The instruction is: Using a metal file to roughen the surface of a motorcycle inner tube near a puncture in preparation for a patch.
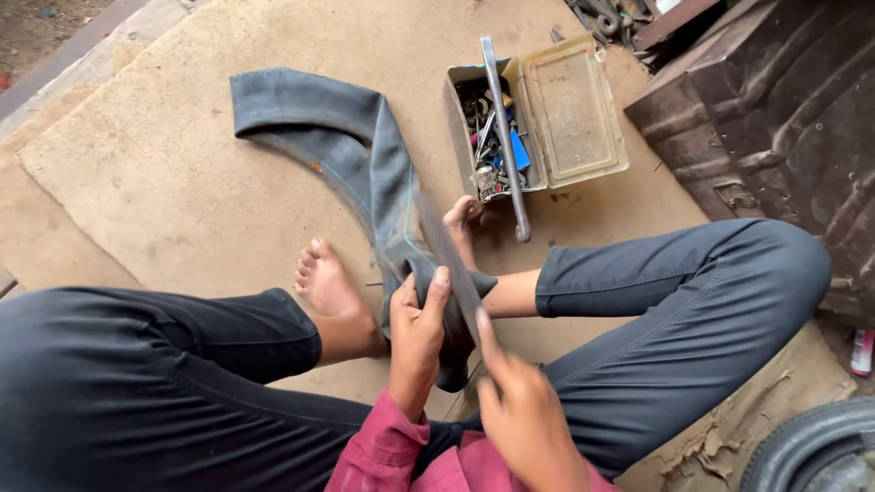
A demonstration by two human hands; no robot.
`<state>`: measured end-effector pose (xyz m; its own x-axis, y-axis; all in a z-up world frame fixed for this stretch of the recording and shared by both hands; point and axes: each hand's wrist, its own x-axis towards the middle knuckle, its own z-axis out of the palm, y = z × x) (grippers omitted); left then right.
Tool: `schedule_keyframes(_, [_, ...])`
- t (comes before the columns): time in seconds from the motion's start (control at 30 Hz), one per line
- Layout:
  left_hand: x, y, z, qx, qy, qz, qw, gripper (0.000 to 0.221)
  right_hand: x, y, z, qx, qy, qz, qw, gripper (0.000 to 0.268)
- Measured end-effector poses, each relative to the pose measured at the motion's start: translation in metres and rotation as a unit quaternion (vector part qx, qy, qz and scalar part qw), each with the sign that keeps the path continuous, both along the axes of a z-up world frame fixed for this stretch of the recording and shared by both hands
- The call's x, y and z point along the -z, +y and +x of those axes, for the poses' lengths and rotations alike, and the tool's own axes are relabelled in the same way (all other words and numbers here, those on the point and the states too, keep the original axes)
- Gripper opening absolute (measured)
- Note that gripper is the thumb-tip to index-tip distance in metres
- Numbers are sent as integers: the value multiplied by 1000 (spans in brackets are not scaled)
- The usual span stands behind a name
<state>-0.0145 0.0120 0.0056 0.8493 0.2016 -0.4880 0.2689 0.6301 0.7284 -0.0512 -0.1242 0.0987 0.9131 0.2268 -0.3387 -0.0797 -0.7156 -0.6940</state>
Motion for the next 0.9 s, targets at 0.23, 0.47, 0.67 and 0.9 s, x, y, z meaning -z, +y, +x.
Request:
schedule_keyframes(0.23, [12, 5, -12, 71, -36, 82, 993, 22, 11, 9, 72, 27, 32, 52, 998, 75])
schedule_keyframes(0.47, [7, -2, -4, -6, -27, 6, 1000, 23, -27, -17, -19, -17, -57, 58, 997, 78])
schedule_keyframes(0.67, [5, -5, -2, -12, -40, 10, 999, 23, -17, 17, 47, -11, -31, 15, 999, 73])
schedule_keyframes(0.9, [20, 9, 1, -20, -38, -20, 999, 21, -44, -12, 57, -94, 45, -39, 994, 72])
